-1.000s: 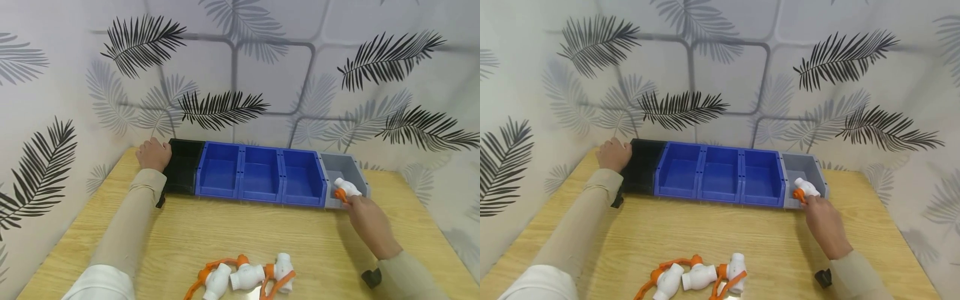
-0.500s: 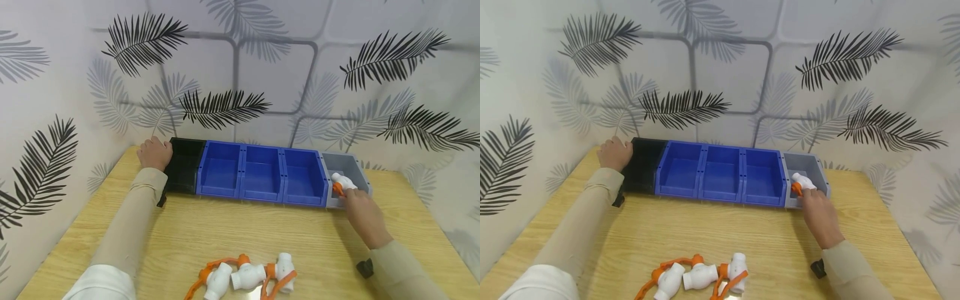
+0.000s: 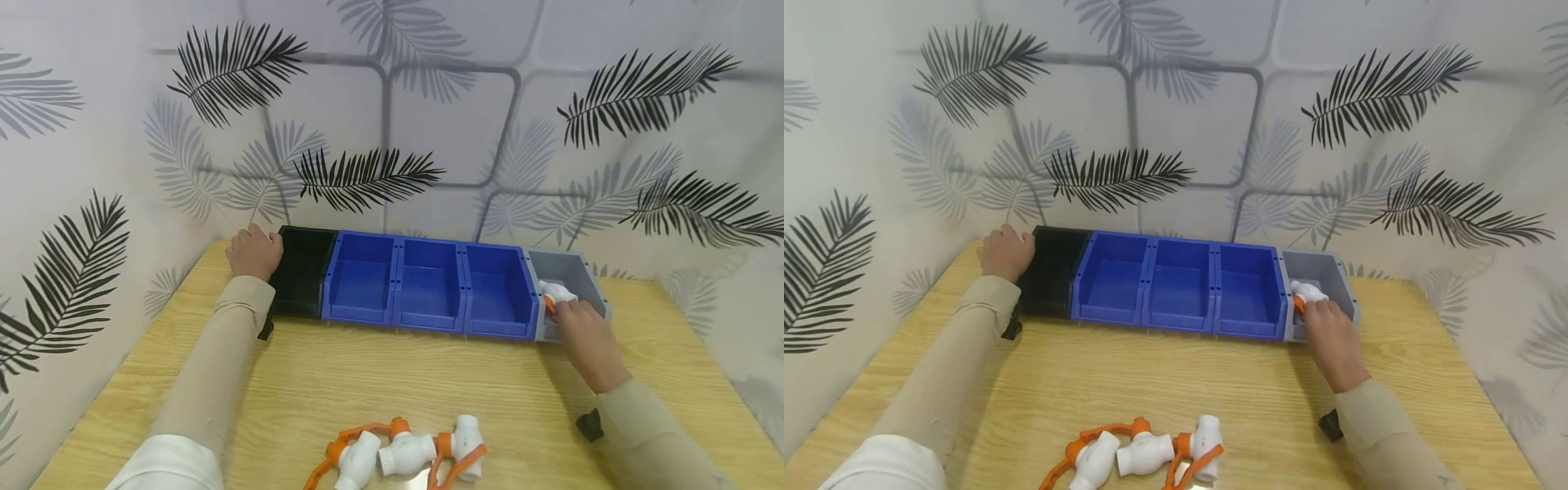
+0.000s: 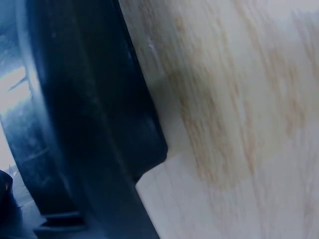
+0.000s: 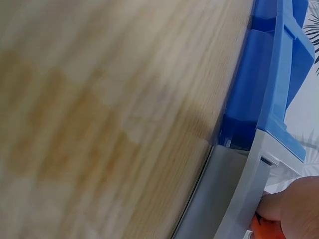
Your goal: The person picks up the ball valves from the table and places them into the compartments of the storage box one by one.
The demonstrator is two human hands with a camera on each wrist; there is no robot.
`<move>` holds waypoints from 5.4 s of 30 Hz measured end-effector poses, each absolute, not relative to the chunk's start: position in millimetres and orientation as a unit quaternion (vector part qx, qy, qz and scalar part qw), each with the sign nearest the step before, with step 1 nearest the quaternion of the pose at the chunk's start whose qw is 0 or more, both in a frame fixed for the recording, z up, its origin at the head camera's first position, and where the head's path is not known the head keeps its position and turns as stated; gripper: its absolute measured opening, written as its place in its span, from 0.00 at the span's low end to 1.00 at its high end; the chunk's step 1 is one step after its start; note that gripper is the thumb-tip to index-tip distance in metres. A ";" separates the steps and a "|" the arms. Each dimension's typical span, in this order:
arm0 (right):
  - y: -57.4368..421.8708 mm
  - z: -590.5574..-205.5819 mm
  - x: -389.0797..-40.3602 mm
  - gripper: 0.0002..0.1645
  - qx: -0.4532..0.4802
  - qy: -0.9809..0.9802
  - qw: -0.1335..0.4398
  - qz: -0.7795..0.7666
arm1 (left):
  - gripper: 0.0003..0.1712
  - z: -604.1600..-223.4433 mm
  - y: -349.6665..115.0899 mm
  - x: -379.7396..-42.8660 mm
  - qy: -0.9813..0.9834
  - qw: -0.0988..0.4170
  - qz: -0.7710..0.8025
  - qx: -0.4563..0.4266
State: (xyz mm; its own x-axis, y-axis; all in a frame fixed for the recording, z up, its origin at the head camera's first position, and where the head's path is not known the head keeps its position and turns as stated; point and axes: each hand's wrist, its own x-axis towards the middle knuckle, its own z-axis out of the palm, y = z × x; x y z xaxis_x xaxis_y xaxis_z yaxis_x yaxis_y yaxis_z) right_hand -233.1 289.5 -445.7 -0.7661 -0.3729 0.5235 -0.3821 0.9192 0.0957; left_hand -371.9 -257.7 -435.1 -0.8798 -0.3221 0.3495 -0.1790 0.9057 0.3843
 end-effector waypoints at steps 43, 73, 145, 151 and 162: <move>304.5 -439.3 -269.0 0.10 0.057 -0.983 0.004 0.175 | 0.25 -429.9 -254.9 -367.8 -0.955 0.197 -0.179 0.128; 283.9 -436.0 -278.0 0.15 -0.025 -0.992 0.018 0.124 | 0.25 -428.4 -255.5 -365.8 -0.953 0.199 -0.190 0.127; 205.6 -399.8 -114.4 0.11 0.246 -0.940 0.177 0.158 | 0.25 -429.7 -258.5 -364.5 -0.950 0.222 -0.183 0.125; 191.6 -402.4 -87.6 0.11 0.350 -0.906 0.153 0.182 | 0.24 -426.9 -253.4 -361.5 -0.950 0.217 -0.188 0.123; 182.2 -422.2 -77.1 0.10 0.491 -0.838 0.098 0.217 | 0.26 -428.9 -255.8 -361.7 -0.954 0.189 -0.195 0.125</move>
State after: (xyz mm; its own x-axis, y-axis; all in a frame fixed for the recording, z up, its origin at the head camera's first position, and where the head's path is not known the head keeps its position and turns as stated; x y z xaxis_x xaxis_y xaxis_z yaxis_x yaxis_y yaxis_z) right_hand -77.1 182.2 -422.2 -0.4985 -0.7803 0.3777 -0.8655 0.4235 -0.2674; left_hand -361.7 -255.8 -428.9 -0.8972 -0.3125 0.3119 -0.1655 0.8930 0.4186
